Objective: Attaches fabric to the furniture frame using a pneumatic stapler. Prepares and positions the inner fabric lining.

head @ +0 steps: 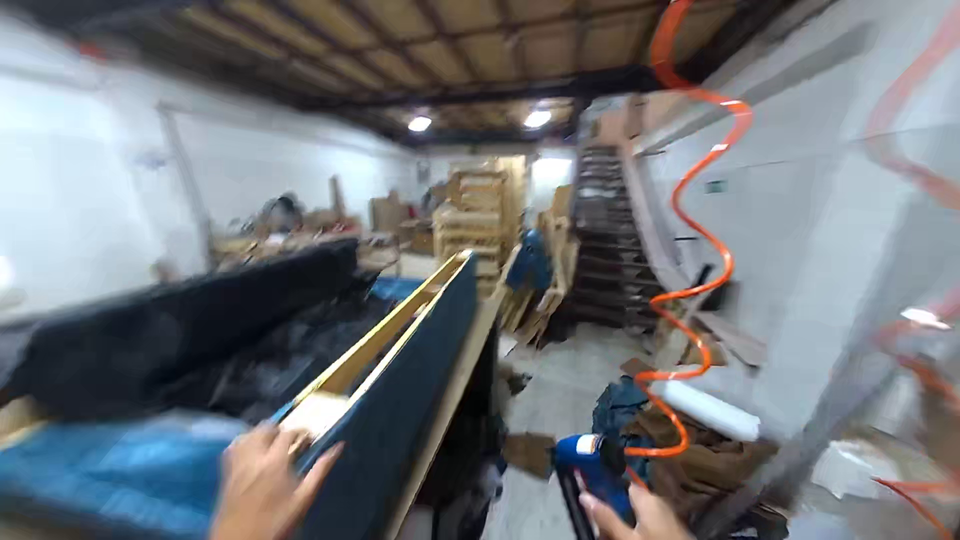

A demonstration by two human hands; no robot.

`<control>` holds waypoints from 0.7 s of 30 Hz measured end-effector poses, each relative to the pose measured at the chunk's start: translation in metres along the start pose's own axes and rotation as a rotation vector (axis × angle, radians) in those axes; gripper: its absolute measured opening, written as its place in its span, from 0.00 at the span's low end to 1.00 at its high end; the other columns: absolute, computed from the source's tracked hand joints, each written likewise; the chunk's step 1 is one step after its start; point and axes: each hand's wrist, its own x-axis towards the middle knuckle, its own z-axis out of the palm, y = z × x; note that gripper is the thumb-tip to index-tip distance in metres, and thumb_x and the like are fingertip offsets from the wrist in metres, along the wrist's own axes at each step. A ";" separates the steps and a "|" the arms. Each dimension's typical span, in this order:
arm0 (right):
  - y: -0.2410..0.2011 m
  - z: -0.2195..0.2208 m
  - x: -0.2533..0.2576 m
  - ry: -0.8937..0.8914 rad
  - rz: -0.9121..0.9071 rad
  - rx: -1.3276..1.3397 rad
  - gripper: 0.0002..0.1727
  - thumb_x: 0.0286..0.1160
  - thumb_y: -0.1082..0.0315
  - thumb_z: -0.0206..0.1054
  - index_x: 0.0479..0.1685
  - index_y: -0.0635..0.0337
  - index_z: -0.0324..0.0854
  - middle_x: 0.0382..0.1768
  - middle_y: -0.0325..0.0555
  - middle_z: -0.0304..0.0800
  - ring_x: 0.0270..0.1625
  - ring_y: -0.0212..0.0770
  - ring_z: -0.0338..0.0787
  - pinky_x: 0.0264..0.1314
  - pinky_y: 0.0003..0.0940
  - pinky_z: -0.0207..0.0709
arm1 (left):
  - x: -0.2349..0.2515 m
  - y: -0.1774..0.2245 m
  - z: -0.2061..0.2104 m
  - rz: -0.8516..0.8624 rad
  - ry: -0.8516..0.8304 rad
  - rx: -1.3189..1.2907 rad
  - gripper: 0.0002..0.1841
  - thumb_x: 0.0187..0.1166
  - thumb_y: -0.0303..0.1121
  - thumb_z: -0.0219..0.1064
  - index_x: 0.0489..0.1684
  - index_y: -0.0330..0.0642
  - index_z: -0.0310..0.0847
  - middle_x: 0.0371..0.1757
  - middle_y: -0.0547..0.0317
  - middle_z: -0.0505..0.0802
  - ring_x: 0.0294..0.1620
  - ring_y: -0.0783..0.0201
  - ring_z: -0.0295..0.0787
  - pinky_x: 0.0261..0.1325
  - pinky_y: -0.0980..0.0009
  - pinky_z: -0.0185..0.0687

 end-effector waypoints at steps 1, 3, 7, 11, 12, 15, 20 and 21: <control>-0.019 0.008 -0.001 -0.108 -0.008 -0.066 0.24 0.80 0.50 0.70 0.53 0.66 0.85 0.30 0.50 0.95 0.29 0.49 0.95 0.39 0.53 0.93 | 0.007 0.005 -0.007 -0.050 -0.064 0.050 0.31 0.75 0.60 0.70 0.51 0.35 0.89 0.60 0.29 0.89 0.67 0.30 0.83 0.76 0.35 0.72; -0.046 0.034 0.004 -0.323 -0.031 -0.099 0.22 0.79 0.49 0.70 0.53 0.61 0.86 0.27 0.50 0.93 0.25 0.50 0.93 0.32 0.52 0.92 | 0.019 0.008 -0.020 -0.124 -0.248 0.154 0.25 0.82 0.55 0.65 0.46 0.37 0.89 0.51 0.42 0.93 0.60 0.42 0.89 0.76 0.42 0.74; -0.076 0.088 0.014 -0.563 -0.065 -0.107 0.28 0.71 0.36 0.72 0.50 0.52 0.86 0.24 0.47 0.89 0.20 0.47 0.89 0.24 0.47 0.89 | 0.044 0.013 -0.036 -0.071 -0.517 0.146 0.17 0.83 0.46 0.67 0.50 0.39 0.85 0.42 0.46 0.94 0.50 0.45 0.93 0.62 0.41 0.82; -0.110 0.131 0.019 -0.529 -0.143 -0.159 0.28 0.69 0.33 0.71 0.49 0.48 0.87 0.24 0.43 0.89 0.20 0.45 0.89 0.22 0.44 0.88 | 0.042 -0.011 -0.052 -0.043 -0.562 0.062 0.20 0.83 0.52 0.66 0.50 0.42 0.85 0.42 0.51 0.92 0.48 0.49 0.92 0.54 0.45 0.86; -0.115 0.141 0.022 -0.490 -0.170 -0.161 0.28 0.69 0.32 0.70 0.47 0.47 0.87 0.23 0.42 0.89 0.19 0.44 0.88 0.21 0.44 0.88 | 0.037 -0.021 -0.053 -0.027 -0.541 0.065 0.23 0.83 0.57 0.64 0.50 0.43 0.85 0.42 0.53 0.93 0.47 0.51 0.91 0.56 0.47 0.84; -0.127 0.165 0.033 -0.385 -0.320 -0.154 0.24 0.72 0.36 0.71 0.43 0.46 0.88 0.22 0.39 0.88 0.17 0.40 0.87 0.19 0.44 0.87 | 0.013 -0.043 -0.049 0.041 -0.385 0.000 0.25 0.81 0.61 0.63 0.42 0.47 0.88 0.39 0.60 0.92 0.47 0.58 0.89 0.62 0.49 0.80; -0.169 0.180 0.065 -0.380 -0.401 -0.294 0.21 0.68 0.33 0.70 0.30 0.38 0.89 0.16 0.35 0.87 0.14 0.37 0.85 0.16 0.42 0.84 | 0.018 -0.044 -0.034 -0.015 -0.273 -0.087 0.26 0.80 0.64 0.62 0.42 0.50 0.89 0.40 0.62 0.90 0.49 0.59 0.87 0.66 0.46 0.73; -0.176 0.178 0.072 -0.375 -0.412 -0.329 0.21 0.67 0.32 0.70 0.29 0.37 0.89 0.15 0.34 0.86 0.13 0.37 0.85 0.15 0.41 0.83 | 0.030 -0.041 -0.031 -0.004 -0.310 -0.076 0.26 0.80 0.63 0.63 0.45 0.48 0.89 0.43 0.59 0.91 0.51 0.57 0.87 0.68 0.44 0.72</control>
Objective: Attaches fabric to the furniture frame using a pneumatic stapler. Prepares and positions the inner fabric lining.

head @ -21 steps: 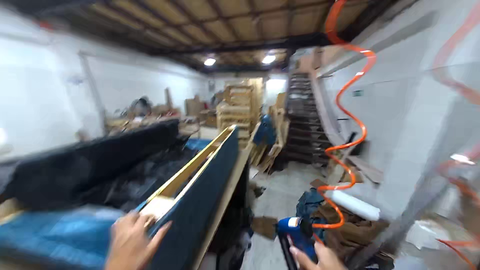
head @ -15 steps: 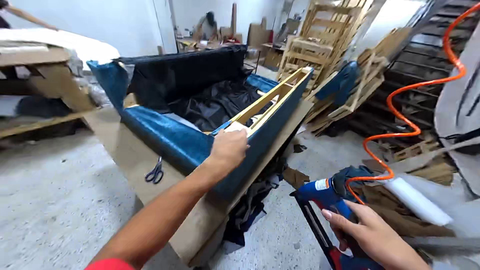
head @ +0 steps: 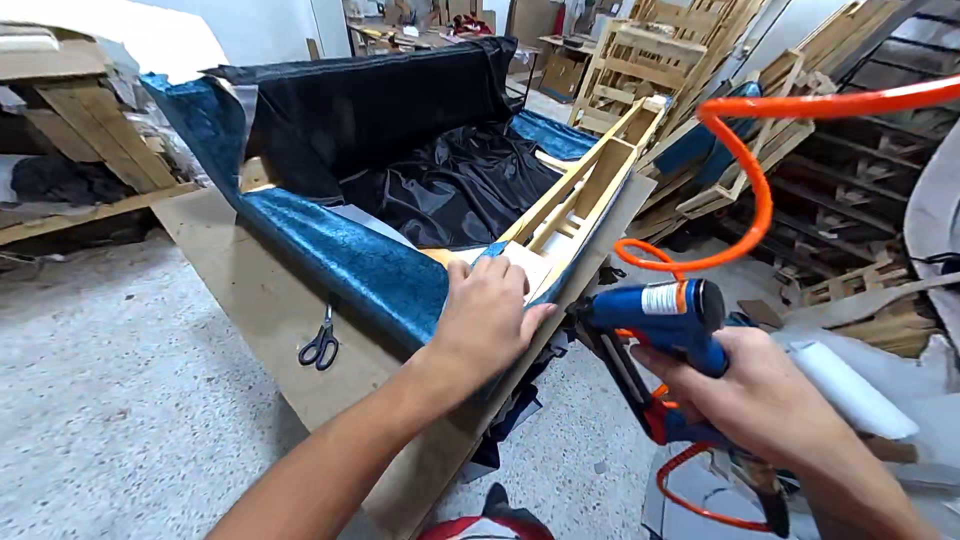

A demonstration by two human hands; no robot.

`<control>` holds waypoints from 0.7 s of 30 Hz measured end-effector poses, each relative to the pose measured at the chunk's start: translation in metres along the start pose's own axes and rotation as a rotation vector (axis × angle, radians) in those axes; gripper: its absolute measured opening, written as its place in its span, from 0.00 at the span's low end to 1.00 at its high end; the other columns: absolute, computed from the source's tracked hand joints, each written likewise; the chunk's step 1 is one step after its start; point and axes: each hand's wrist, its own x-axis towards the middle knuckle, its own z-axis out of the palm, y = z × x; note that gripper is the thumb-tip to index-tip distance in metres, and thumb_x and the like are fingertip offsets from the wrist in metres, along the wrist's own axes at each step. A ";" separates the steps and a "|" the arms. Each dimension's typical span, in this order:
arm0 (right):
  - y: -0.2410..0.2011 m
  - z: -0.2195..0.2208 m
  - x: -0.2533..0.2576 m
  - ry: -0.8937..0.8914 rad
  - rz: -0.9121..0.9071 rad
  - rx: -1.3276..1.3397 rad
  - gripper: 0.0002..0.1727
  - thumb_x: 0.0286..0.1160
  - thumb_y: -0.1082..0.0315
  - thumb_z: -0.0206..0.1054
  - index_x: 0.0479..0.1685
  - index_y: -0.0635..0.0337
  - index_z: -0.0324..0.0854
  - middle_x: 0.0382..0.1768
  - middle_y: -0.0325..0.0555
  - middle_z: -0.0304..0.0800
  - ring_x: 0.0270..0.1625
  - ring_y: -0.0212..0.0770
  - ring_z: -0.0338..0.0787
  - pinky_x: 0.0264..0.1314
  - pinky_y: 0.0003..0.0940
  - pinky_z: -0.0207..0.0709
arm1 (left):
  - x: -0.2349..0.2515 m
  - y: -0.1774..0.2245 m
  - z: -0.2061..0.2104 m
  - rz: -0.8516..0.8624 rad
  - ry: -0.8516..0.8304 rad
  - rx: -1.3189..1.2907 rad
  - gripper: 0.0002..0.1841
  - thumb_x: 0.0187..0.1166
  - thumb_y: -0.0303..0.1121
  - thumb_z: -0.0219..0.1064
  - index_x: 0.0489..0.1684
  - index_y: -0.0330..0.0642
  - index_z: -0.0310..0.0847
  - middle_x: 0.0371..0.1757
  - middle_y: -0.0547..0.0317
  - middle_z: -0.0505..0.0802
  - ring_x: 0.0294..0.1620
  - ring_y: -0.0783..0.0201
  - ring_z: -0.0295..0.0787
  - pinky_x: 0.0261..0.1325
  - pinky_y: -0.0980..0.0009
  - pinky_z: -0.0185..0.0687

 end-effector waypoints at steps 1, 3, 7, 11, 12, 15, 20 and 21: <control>-0.001 -0.006 0.006 0.008 -0.012 -0.042 0.20 0.66 0.32 0.70 0.28 0.36 0.88 0.14 0.33 0.86 0.12 0.35 0.84 0.13 0.39 0.82 | 0.013 0.005 -0.002 0.011 -0.075 0.022 0.26 0.80 0.61 0.65 0.47 0.45 0.89 0.45 0.56 0.92 0.53 0.54 0.88 0.70 0.43 0.72; 0.005 -0.017 0.014 0.046 -0.068 -0.141 0.19 0.66 0.32 0.69 0.27 0.33 0.86 0.15 0.27 0.85 0.13 0.30 0.83 0.13 0.35 0.80 | 0.036 0.022 -0.007 0.028 -0.244 0.111 0.24 0.81 0.56 0.68 0.49 0.40 0.89 0.47 0.50 0.93 0.52 0.50 0.90 0.68 0.43 0.76; 0.038 -0.025 0.022 0.143 -0.137 -0.308 0.20 0.66 0.31 0.66 0.25 0.32 0.84 0.16 0.19 0.81 0.18 0.21 0.81 0.16 0.31 0.74 | 0.070 0.058 -0.016 -0.028 -0.463 0.239 0.10 0.78 0.39 0.72 0.36 0.40 0.88 0.41 0.49 0.92 0.46 0.46 0.90 0.50 0.43 0.84; 0.088 -0.019 0.023 0.128 -0.109 -0.218 0.21 0.64 0.30 0.66 0.25 0.34 0.85 0.19 0.21 0.83 0.22 0.22 0.82 0.21 0.34 0.76 | 0.102 0.084 0.005 -0.110 -0.491 0.349 0.05 0.69 0.23 0.72 0.38 0.34 0.85 0.46 0.42 0.88 0.44 0.43 0.90 0.34 0.48 0.85; 0.102 -0.014 0.024 0.134 -0.104 -0.188 0.21 0.65 0.31 0.66 0.25 0.35 0.85 0.19 0.22 0.83 0.22 0.22 0.82 0.21 0.34 0.76 | 0.108 0.089 0.011 -0.114 -0.499 0.390 0.05 0.69 0.23 0.72 0.39 0.33 0.85 0.48 0.41 0.88 0.44 0.43 0.90 0.35 0.48 0.86; 0.144 -0.002 0.019 0.143 -0.071 -0.115 0.23 0.65 0.30 0.66 0.26 0.37 0.87 0.19 0.23 0.84 0.22 0.24 0.83 0.22 0.36 0.77 | 0.110 0.101 0.021 -0.036 -0.498 0.529 0.03 0.71 0.22 0.69 0.29 0.37 0.85 0.34 0.46 0.89 0.34 0.46 0.89 0.27 0.52 0.81; 0.201 0.021 0.005 0.102 0.010 -0.021 0.28 0.67 0.30 0.66 0.27 0.45 0.87 0.18 0.34 0.85 0.21 0.33 0.84 0.22 0.45 0.75 | 0.108 0.102 0.025 0.227 -0.780 0.700 0.07 0.81 0.26 0.61 0.33 0.39 0.84 0.27 0.52 0.86 0.28 0.50 0.87 0.25 0.55 0.79; 0.207 0.024 0.003 0.059 0.035 0.015 0.28 0.68 0.32 0.67 0.29 0.49 0.88 0.19 0.38 0.86 0.22 0.38 0.85 0.24 0.50 0.76 | 0.114 0.094 0.023 0.263 -0.833 0.657 0.07 0.83 0.30 0.62 0.36 0.41 0.84 0.28 0.53 0.87 0.30 0.50 0.88 0.28 0.53 0.81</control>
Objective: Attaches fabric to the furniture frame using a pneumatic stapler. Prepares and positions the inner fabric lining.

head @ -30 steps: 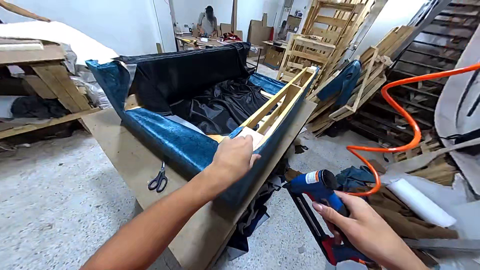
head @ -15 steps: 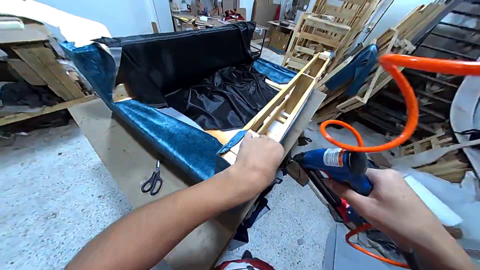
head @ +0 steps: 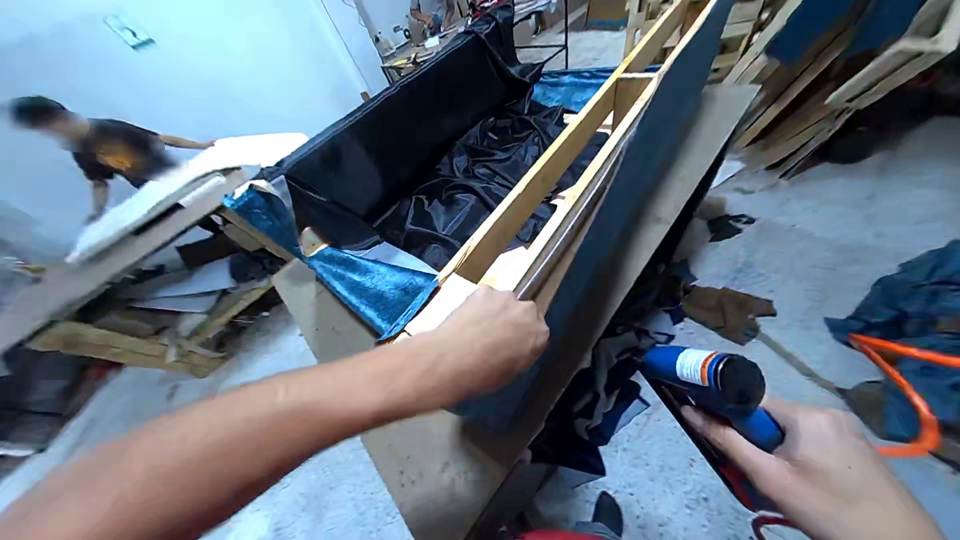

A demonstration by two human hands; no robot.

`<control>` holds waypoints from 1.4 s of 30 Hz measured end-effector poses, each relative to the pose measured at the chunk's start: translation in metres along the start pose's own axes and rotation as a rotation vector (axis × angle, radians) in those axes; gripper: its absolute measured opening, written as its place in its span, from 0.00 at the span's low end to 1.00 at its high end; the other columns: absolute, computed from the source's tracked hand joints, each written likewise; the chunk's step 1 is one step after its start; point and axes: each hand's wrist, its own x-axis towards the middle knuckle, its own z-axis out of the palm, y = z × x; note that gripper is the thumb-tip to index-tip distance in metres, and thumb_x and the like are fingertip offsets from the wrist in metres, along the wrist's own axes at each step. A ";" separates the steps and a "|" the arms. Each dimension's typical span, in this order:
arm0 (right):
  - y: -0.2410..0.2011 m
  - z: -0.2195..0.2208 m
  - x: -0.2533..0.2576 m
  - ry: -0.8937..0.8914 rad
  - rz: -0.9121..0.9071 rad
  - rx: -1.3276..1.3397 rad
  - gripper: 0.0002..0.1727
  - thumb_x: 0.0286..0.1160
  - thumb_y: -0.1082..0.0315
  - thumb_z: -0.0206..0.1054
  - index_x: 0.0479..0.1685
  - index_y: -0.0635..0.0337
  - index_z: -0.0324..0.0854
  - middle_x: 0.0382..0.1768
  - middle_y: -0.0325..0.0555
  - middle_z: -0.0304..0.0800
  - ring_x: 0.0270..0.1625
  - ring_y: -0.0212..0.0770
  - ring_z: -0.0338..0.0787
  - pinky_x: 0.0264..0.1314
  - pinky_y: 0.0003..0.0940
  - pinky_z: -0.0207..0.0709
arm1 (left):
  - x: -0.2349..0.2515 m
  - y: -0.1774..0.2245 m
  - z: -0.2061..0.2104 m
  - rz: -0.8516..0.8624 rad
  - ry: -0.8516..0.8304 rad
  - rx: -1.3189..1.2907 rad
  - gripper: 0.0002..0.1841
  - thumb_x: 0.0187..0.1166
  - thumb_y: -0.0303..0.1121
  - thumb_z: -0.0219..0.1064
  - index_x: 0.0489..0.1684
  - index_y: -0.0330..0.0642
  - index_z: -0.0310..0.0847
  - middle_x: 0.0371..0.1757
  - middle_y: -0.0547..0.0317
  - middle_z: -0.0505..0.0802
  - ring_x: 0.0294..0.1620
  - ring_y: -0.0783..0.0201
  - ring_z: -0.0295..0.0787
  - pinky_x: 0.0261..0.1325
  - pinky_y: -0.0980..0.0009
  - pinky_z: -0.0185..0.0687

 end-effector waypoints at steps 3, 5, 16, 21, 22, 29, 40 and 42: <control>0.014 0.010 -0.001 -0.141 0.072 0.099 0.29 0.70 0.36 0.70 0.33 0.57 0.89 0.22 0.49 0.88 0.26 0.48 0.88 0.29 0.58 0.78 | 0.005 -0.027 0.009 0.053 0.002 -0.090 0.11 0.81 0.37 0.61 0.29 0.46 0.82 0.24 0.58 0.84 0.28 0.54 0.86 0.29 0.52 0.81; 0.015 0.018 0.003 -0.193 0.098 0.150 0.30 0.70 0.36 0.71 0.33 0.60 0.89 0.24 0.52 0.89 0.28 0.52 0.90 0.33 0.61 0.80 | 0.004 -0.034 0.013 0.107 0.055 -0.181 0.14 0.83 0.38 0.59 0.26 0.45 0.82 0.21 0.60 0.83 0.26 0.58 0.84 0.29 0.56 0.79; -0.083 -0.021 0.035 -0.180 -0.181 0.159 0.22 0.73 0.48 0.77 0.39 0.63 0.90 0.30 0.53 0.95 0.33 0.45 0.95 0.37 0.52 0.87 | 0.014 -0.101 0.049 0.527 0.453 -0.128 0.19 0.88 0.39 0.55 0.24 0.44 0.83 0.21 0.61 0.84 0.23 0.61 0.84 0.24 0.61 0.77; -0.132 -0.047 0.057 -0.212 -0.236 0.169 0.20 0.72 0.55 0.80 0.50 0.63 0.87 0.40 0.52 0.96 0.42 0.43 0.96 0.48 0.51 0.91 | 0.010 -0.098 0.081 0.322 0.697 -0.200 0.22 0.90 0.48 0.52 0.26 0.52 0.84 0.31 0.67 0.87 0.39 0.64 0.86 0.56 0.54 0.80; -0.144 -0.052 0.062 -0.219 -0.227 0.122 0.21 0.72 0.54 0.79 0.52 0.62 0.87 0.40 0.50 0.96 0.41 0.41 0.96 0.47 0.49 0.91 | 0.008 -0.096 0.084 0.281 0.672 -0.249 0.22 0.90 0.49 0.50 0.29 0.52 0.84 0.38 0.66 0.88 0.50 0.61 0.85 0.67 0.48 0.73; -0.185 -0.053 0.099 -0.287 -0.212 -0.088 0.16 0.74 0.41 0.71 0.43 0.41 0.88 0.29 0.27 0.92 0.28 0.25 0.90 0.28 0.36 0.87 | 0.004 -0.100 0.090 0.151 0.518 -0.390 0.21 0.88 0.49 0.42 0.46 0.52 0.82 0.57 0.60 0.85 0.70 0.52 0.78 0.72 0.44 0.74; -0.208 -0.069 0.092 -0.343 -0.171 -0.157 0.18 0.75 0.45 0.73 0.49 0.47 0.88 0.32 0.33 0.94 0.31 0.30 0.92 0.33 0.41 0.89 | -0.052 -0.093 0.111 0.075 0.963 -0.790 0.21 0.87 0.56 0.55 0.33 0.54 0.86 0.36 0.70 0.87 0.48 0.68 0.85 0.70 0.55 0.76; -0.214 -0.068 0.085 -0.379 -0.164 -0.132 0.18 0.75 0.48 0.75 0.51 0.51 0.88 0.36 0.36 0.95 0.34 0.31 0.94 0.37 0.41 0.91 | -0.071 -0.069 0.129 0.024 0.927 -0.774 0.23 0.81 0.63 0.59 0.37 0.56 0.87 0.38 0.68 0.89 0.49 0.65 0.88 0.79 0.44 0.70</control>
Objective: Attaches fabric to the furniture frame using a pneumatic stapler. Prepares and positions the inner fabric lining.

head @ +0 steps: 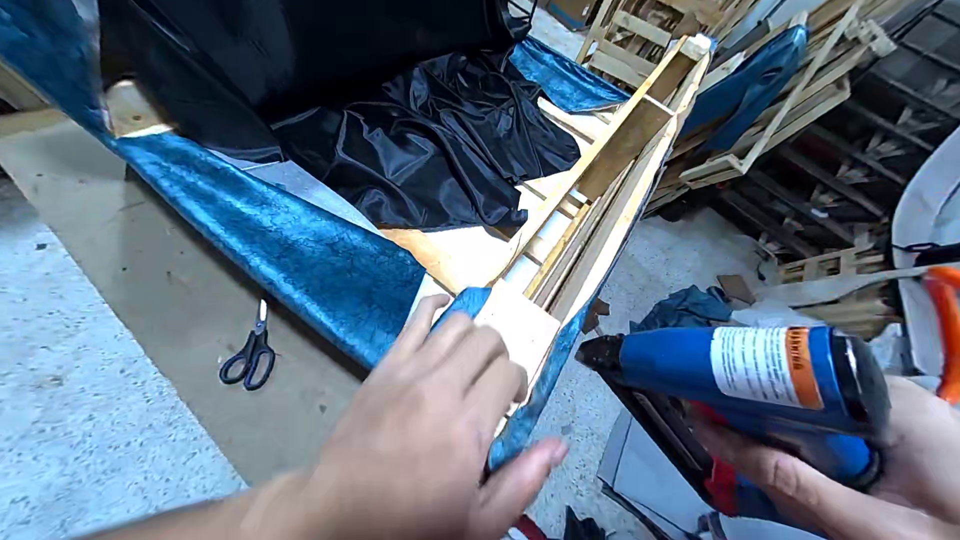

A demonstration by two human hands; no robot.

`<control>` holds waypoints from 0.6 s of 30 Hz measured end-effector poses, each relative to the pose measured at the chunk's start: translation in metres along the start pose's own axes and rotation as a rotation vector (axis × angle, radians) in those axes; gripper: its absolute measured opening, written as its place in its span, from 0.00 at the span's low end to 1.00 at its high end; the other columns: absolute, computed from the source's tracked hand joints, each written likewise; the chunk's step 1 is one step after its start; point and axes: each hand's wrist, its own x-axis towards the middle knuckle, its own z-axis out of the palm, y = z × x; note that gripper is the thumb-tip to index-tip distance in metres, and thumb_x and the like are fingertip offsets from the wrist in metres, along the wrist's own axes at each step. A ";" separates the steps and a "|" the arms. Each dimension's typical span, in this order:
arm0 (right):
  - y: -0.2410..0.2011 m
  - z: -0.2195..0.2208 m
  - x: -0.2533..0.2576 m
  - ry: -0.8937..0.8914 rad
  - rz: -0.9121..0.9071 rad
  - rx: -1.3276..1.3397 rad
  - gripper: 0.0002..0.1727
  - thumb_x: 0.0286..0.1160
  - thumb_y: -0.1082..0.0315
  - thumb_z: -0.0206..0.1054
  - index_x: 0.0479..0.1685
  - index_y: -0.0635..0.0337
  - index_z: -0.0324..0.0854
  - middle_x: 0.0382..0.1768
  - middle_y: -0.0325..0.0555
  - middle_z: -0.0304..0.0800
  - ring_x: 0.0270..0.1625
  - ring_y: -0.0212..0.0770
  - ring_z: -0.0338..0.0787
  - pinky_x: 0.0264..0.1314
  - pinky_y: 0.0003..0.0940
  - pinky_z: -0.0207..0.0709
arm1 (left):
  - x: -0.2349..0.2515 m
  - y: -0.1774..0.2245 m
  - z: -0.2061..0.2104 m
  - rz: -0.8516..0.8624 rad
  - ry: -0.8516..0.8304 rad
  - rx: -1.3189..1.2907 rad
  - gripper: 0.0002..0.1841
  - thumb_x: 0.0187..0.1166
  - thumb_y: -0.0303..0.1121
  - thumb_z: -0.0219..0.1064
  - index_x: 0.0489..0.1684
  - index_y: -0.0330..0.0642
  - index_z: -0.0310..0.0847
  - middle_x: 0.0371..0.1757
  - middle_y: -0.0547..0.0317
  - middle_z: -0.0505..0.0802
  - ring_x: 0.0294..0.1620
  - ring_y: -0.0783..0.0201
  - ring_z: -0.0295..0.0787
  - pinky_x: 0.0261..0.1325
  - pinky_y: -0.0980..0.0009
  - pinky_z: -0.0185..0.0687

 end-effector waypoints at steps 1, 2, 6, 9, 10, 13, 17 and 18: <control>-0.002 0.003 0.000 -0.009 -0.020 0.003 0.17 0.75 0.49 0.76 0.51 0.51 0.88 0.36 0.36 0.95 0.35 0.30 0.94 0.38 0.40 0.91 | -0.013 0.005 0.008 -0.018 0.004 0.034 0.24 0.79 0.65 0.61 0.39 0.54 0.87 0.40 0.64 0.89 0.50 0.61 0.88 0.80 0.39 0.68; -0.003 0.008 0.002 -0.004 -0.048 -0.014 0.17 0.75 0.48 0.75 0.49 0.49 0.88 0.36 0.34 0.95 0.36 0.27 0.93 0.38 0.37 0.90 | -0.022 0.009 0.015 -0.036 0.029 0.070 0.24 0.77 0.64 0.63 0.41 0.53 0.87 0.41 0.61 0.89 0.52 0.57 0.88 0.79 0.35 0.66; 0.000 0.021 0.005 0.033 -0.088 -0.051 0.14 0.74 0.43 0.72 0.46 0.39 0.88 0.35 0.23 0.93 0.35 0.20 0.91 0.35 0.30 0.89 | -0.039 0.015 0.030 -0.131 0.195 0.038 0.20 0.74 0.59 0.71 0.43 0.53 0.86 0.44 0.63 0.88 0.56 0.61 0.87 0.84 0.39 0.64; -0.013 0.017 0.000 -0.036 -0.059 -0.015 0.17 0.75 0.47 0.74 0.52 0.47 0.88 0.39 0.31 0.95 0.40 0.25 0.93 0.44 0.36 0.92 | -0.053 0.013 0.035 -0.124 0.272 -0.030 0.17 0.75 0.56 0.73 0.46 0.56 0.85 0.50 0.65 0.87 0.63 0.64 0.84 0.87 0.40 0.60; -0.016 0.020 -0.001 -0.047 -0.069 -0.023 0.18 0.75 0.47 0.74 0.53 0.48 0.87 0.40 0.32 0.95 0.42 0.24 0.93 0.46 0.35 0.91 | -0.059 0.011 0.036 -0.101 0.274 -0.043 0.16 0.77 0.55 0.72 0.46 0.56 0.85 0.52 0.65 0.87 0.64 0.63 0.84 0.87 0.39 0.60; -0.025 0.025 -0.003 -0.069 -0.111 -0.062 0.18 0.75 0.46 0.74 0.50 0.49 0.87 0.39 0.33 0.95 0.42 0.23 0.92 0.45 0.31 0.90 | -0.072 0.001 0.033 0.018 0.299 -0.089 0.08 0.82 0.45 0.71 0.46 0.54 0.87 0.53 0.66 0.91 0.64 0.64 0.87 0.86 0.39 0.64; -0.031 0.033 -0.005 -0.053 -0.127 -0.095 0.17 0.76 0.45 0.73 0.47 0.47 0.87 0.36 0.31 0.94 0.38 0.22 0.92 0.39 0.31 0.88 | -0.076 -0.011 0.022 0.159 0.275 -0.107 0.09 0.84 0.31 0.66 0.57 0.52 0.85 0.57 0.63 0.92 0.66 0.61 0.87 0.85 0.38 0.67; -0.032 0.034 -0.007 -0.040 -0.123 -0.102 0.17 0.76 0.44 0.72 0.46 0.45 0.87 0.35 0.30 0.93 0.36 0.22 0.91 0.37 0.32 0.88 | -0.072 -0.014 0.019 0.195 0.238 -0.082 0.12 0.85 0.31 0.65 0.62 0.52 0.84 0.61 0.62 0.91 0.68 0.60 0.86 0.86 0.37 0.66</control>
